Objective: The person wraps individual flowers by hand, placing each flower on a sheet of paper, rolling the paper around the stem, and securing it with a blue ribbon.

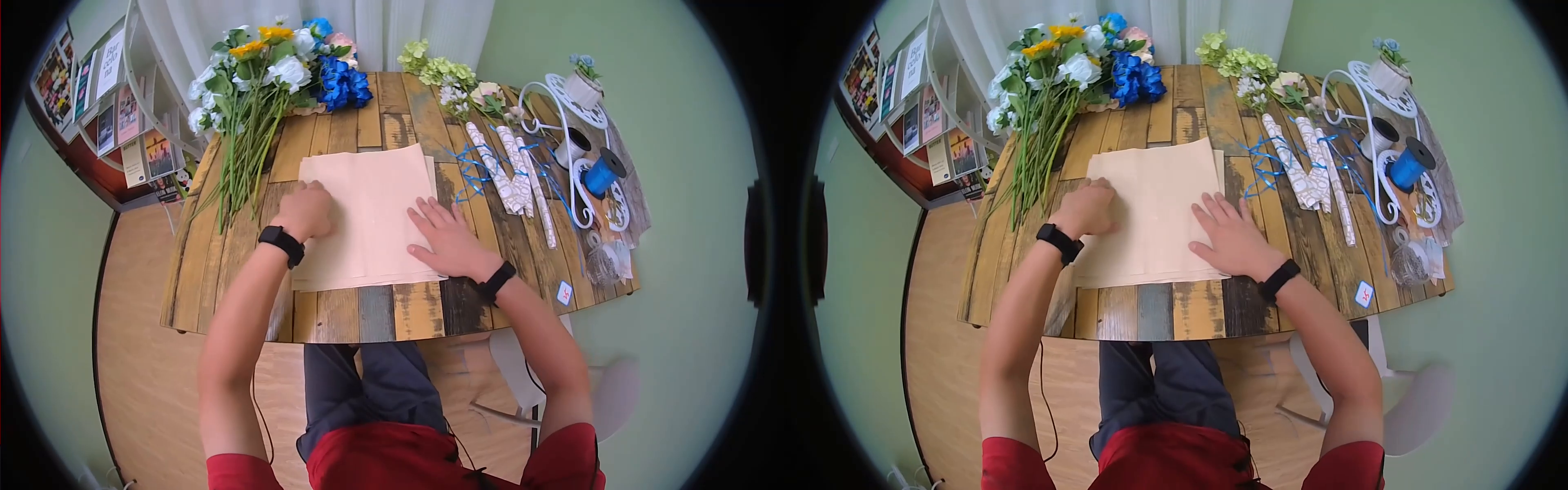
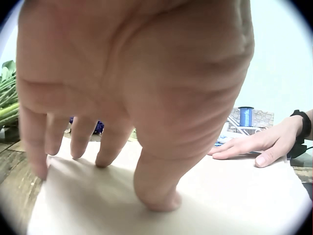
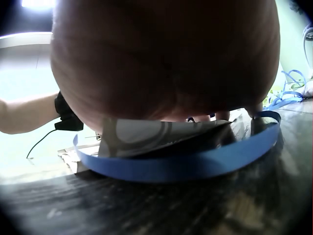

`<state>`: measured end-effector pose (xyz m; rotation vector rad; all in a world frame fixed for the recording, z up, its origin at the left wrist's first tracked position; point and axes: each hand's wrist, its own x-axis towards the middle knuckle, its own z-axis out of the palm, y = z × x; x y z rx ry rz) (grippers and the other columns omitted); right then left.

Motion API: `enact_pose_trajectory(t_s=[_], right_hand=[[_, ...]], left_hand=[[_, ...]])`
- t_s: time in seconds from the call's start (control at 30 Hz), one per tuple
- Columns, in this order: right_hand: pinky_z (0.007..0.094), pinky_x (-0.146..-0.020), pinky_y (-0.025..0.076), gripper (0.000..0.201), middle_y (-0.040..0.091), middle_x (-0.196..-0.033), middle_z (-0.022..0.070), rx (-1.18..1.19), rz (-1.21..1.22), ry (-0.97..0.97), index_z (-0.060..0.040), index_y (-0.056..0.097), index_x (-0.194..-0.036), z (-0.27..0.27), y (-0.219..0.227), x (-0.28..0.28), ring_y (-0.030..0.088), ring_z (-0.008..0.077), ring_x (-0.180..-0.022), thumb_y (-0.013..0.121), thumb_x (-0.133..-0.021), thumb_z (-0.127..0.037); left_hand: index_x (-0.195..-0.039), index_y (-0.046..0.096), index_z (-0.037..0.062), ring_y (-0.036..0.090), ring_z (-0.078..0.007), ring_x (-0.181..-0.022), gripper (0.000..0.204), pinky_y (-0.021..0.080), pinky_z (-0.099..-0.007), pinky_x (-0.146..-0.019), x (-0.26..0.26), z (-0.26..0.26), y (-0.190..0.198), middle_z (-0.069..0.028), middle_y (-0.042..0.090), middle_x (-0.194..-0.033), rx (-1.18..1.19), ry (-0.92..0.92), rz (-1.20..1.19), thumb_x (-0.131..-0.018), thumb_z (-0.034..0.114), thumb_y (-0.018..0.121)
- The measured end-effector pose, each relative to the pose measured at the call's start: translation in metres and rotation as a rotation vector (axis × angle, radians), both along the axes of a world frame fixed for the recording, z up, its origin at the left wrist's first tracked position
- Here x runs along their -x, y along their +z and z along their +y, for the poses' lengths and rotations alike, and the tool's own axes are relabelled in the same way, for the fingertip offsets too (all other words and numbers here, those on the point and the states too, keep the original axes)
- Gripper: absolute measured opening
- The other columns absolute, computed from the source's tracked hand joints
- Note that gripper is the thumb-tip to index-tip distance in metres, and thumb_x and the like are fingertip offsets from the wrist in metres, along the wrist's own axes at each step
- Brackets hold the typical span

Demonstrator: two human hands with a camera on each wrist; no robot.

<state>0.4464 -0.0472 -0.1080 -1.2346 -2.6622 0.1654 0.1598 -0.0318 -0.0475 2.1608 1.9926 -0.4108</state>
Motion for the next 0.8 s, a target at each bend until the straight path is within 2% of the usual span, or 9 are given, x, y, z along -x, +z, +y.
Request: enact_pose_trajectory(t_s=[0.1, 0.23, 0.3, 0.4, 0.47, 0.5, 0.6, 0.7, 0.8], right_hand=[[0.059, -0.117, 0.011, 0.073, 0.022, -0.158, 0.0212, 0.091, -0.064, -0.021, -0.0065, 0.031, -0.15, -0.001, 0.0, 0.004, 0.017, 0.0381, -0.147, 0.045, -0.095, -0.052], [0.0603, -0.116, 0.01, 0.075, 0.02, -0.158, 0.0207, 0.136, -0.078, 0.009, -0.0056, 0.029, -0.151, 0.007, 0.001, 0.0, 0.015, 0.0369, -0.148, 0.045, -0.094, -0.053], [0.061, -0.116, 0.011, 0.075, 0.021, -0.158, 0.0207, 0.167, -0.071, 0.028, -0.0048, 0.03, -0.15, 0.013, 0.005, -0.005, 0.016, 0.0372, -0.147, 0.046, -0.094, -0.053], [0.0542, -0.112, 0.029, 0.062, 0.039, -0.149, 0.023, 0.148, -0.002, 0.089, -0.0037, 0.048, -0.139, 0.036, 0.016, -0.016, 0.037, 0.0365, -0.138, 0.052, -0.092, -0.045], [0.0447, -0.096, 0.047, 0.042, 0.06, -0.124, 0.023, 0.367, 0.324, -0.114, -0.0028, 0.065, -0.118, 0.056, 0.035, -0.023, 0.059, 0.0363, -0.114, 0.058, -0.089, -0.033], [0.0414, -0.083, 0.052, 0.027, 0.068, -0.101, 0.0207, 0.212, 0.386, -0.259, -0.0024, 0.071, -0.101, 0.058, 0.048, -0.028, 0.065, 0.037, -0.092, 0.059, -0.085, -0.021], [0.0438, -0.083, 0.052, 0.017, 0.067, -0.094, 0.0217, -0.244, 0.411, -0.612, -0.0001, 0.066, -0.091, 0.094, 0.03, -0.065, 0.065, 0.0388, -0.091, 0.06, -0.08, -0.011], [0.0433, -0.084, 0.053, 0.026, 0.067, -0.093, 0.0239, -0.321, -0.014, -0.788, 0.0032, 0.062, -0.098, 0.103, 0.023, -0.091, 0.065, 0.0398, -0.094, 0.063, -0.077, -0.013], [0.0469, -0.086, 0.052, 0.037, 0.067, -0.097, 0.028, -0.079, -0.047, -0.826, 0.007, 0.057, -0.105, 0.114, 0.019, -0.11, 0.065, 0.0421, -0.096, 0.065, -0.075, -0.014]], left_hand=[[-0.138, 0.048, 0.0109, 0.036, -0.0397, -0.138, 0.059, 0.036, -0.054, -0.109, -0.031, -0.001, -0.025, -0.0162, 0.041, -0.148, -0.309, -0.246, 0.159, -0.085, 0.029, 0.067], [-0.147, 0.037, 0.014, 0.033, -0.0407, -0.14, 0.063, 0.035, -0.0574, -0.109, -0.075, -0.004, -0.01, -0.0158, 0.034, -0.153, -0.035, -0.277, -0.26, -0.091, 0.034, 0.059], [-0.148, 0.038, 0.0175, 0.035, -0.0386, -0.14, 0.072, 0.037, -0.0546, -0.109, -0.076, 0.004, -0.022, -0.0138, 0.036, -0.152, -0.111, -0.248, -0.242, -0.086, 0.042, 0.065], [-0.144, 0.044, 0.0203, 0.039, -0.0354, -0.137, 0.078, 0.039, -0.0499, -0.107, -0.076, 0.003, 0.001, -0.011, 0.042, -0.15, -0.095, -0.269, -0.213, -0.077, 0.046, 0.073], [-0.14, 0.05, 0.0221, 0.043, -0.0318, -0.134, 0.081, 0.042, -0.0461, -0.105, -0.079, 0.003, 0.01, -0.0084, 0.046, -0.147, -0.047, -0.225, -0.199, -0.068, 0.048, 0.079], [-0.14, 0.05, 0.0221, 0.043, -0.0318, -0.134, 0.081, 0.042, -0.0461, -0.105, -0.078, 0.004, 0.007, -0.0084, 0.046, -0.147, -0.049, -0.228, -0.202, -0.068, 0.048, 0.079], [-0.133, 0.057, 0.024, 0.05, -0.0291, -0.126, 0.076, 0.046, -0.042, -0.099, -0.074, 0.004, -0.007, -0.0058, 0.051, -0.14, -0.163, -0.237, -0.247, -0.065, 0.047, 0.082], [-0.134, 0.057, 0.0237, 0.05, -0.0289, -0.126, 0.077, 0.046, -0.0422, -0.099, -0.071, 0.004, -0.013, -0.0059, 0.052, -0.14, -0.194, -0.232, -0.273, -0.065, 0.047, 0.082], [-0.134, 0.057, 0.0234, 0.049, -0.0288, -0.127, 0.078, 0.046, -0.0422, -0.099, -0.07, 0.004, -0.012, -0.006, 0.052, -0.14, -0.202, -0.237, -0.297, -0.064, 0.047, 0.082]])
